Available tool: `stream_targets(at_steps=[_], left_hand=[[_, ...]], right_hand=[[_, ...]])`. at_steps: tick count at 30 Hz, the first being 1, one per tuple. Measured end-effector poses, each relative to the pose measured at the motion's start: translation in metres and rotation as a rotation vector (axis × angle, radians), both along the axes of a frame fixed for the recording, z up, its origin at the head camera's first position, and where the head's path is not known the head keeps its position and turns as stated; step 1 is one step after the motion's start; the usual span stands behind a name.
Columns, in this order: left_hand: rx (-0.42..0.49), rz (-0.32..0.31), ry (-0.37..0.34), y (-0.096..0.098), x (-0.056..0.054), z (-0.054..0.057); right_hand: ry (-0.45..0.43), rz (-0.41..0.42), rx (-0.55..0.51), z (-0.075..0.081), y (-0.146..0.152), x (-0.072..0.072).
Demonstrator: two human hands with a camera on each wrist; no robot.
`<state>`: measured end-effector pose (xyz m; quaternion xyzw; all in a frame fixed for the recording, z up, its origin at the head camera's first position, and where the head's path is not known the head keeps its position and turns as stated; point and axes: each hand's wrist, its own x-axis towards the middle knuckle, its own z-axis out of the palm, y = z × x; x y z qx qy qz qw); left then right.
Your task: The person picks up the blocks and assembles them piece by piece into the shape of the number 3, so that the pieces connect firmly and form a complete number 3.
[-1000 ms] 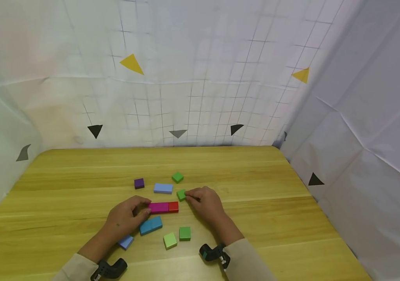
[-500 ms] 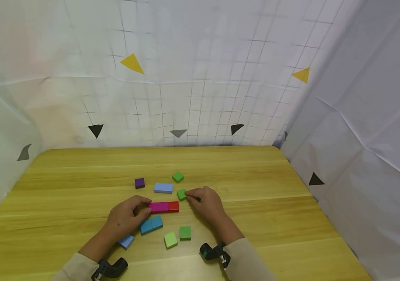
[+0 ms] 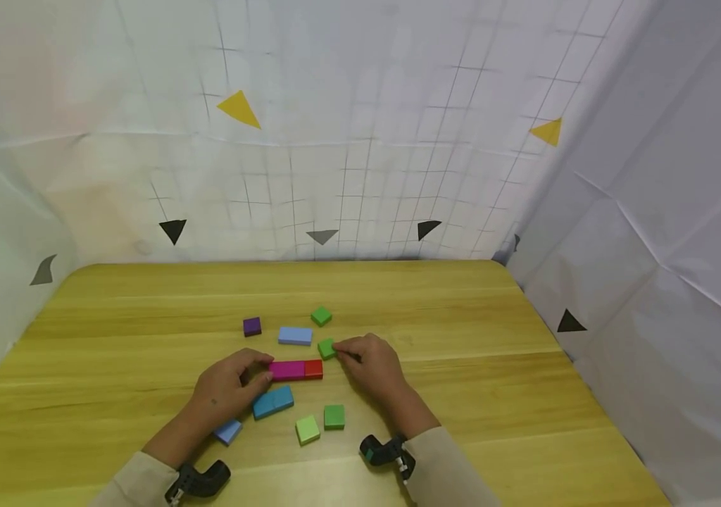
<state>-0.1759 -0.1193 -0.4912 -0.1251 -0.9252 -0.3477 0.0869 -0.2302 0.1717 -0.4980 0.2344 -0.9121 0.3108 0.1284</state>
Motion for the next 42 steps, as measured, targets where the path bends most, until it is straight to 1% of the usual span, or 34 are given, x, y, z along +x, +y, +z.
stream_targets(at_steps=[11,18,25,33,42], left_hand=[[0.008,0.001,-0.003,0.0007,-0.0005,0.0033],[0.008,-0.005,-0.008,0.0001,-0.0003,0.004],[0.016,-0.006,-0.008,-0.0001,-0.0007,0.003],[0.022,-0.013,-0.004,-0.0008,-0.0005,0.004],[0.027,-0.021,0.004,-0.0009,-0.0004,0.0025]], right_hand=[[-0.037,-0.009,0.008,0.0034,-0.0012,0.0005],[-0.011,0.01,0.033,0.0031,-0.0016,0.0001],[-0.005,0.043,0.028,0.0027,-0.0012,-0.0002],[-0.007,0.048,0.032,0.003,-0.0029,-0.0009],[-0.008,0.059,0.026,0.0045,-0.0042,0.0016]])
